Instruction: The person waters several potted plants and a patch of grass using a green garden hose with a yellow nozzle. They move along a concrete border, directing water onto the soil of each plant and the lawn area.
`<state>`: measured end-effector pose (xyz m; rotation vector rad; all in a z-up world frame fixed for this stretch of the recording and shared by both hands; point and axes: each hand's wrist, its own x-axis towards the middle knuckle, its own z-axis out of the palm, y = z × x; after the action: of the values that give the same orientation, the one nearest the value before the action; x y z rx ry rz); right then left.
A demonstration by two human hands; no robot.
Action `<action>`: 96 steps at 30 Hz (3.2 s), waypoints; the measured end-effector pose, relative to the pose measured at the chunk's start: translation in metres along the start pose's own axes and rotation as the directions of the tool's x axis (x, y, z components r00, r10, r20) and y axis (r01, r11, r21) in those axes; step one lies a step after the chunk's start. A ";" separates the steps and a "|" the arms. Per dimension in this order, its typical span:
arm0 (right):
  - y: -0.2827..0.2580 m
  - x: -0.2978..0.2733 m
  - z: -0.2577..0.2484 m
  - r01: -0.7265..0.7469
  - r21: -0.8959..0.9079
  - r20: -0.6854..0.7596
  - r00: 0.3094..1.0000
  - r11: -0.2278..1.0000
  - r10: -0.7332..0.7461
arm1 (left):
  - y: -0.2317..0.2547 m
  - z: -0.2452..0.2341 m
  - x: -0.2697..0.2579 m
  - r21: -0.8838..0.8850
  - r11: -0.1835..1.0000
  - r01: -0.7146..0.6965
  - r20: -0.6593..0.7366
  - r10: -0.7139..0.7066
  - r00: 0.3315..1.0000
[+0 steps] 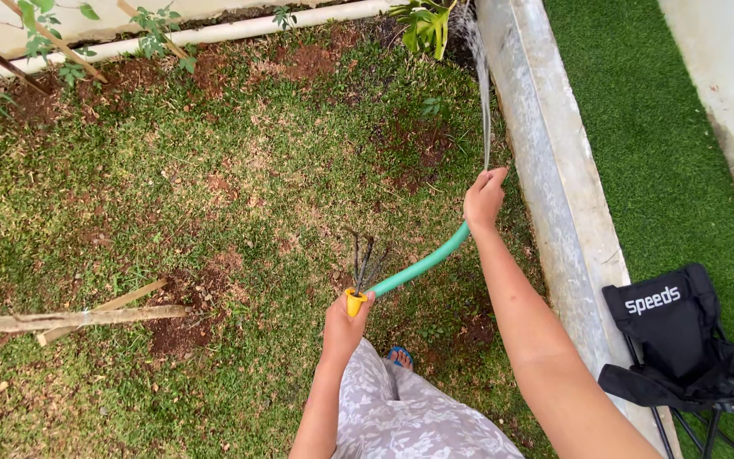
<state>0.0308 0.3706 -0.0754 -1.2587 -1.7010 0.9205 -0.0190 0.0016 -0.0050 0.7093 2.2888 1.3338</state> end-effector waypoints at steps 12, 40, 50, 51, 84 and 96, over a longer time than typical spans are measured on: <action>0.014 0.024 0.045 0.009 -0.094 -0.080 0.997 0.996 -0.017 | -0.007 -0.030 0.085 -0.030 0.999 -0.013 0.100 0.016 0.995; -0.051 0.051 0.147 -0.155 -0.110 -0.079 0.986 0.982 0.146 | -0.019 -0.112 0.214 -0.097 0.969 0.229 0.282 -0.194 0.940; -0.074 0.050 0.155 -0.204 -0.093 -0.075 0.977 0.975 0.197 | -0.025 -0.120 0.222 -0.091 0.980 0.175 0.254 -0.147 0.956; -0.071 0.052 0.157 -0.122 -0.127 -0.108 0.988 0.984 0.108 | -0.025 -0.120 0.221 -0.088 0.980 0.181 0.250 -0.155 0.956; -0.220 0.243 0.114 0.279 0.018 -0.510 0.828 0.960 -0.231 | 0.106 -0.091 0.338 -0.182 0.956 -0.232 -0.043 0.228 0.973; -0.197 0.283 0.110 0.215 0.037 -0.433 0.884 0.976 -0.178 | 0.110 -0.045 0.354 -0.107 0.963 -0.247 -0.021 0.247 0.969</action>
<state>-0.1933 0.5885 0.1078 -1.1092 -1.3920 0.5383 -0.3001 0.2305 0.0841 0.9798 2.1673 1.5603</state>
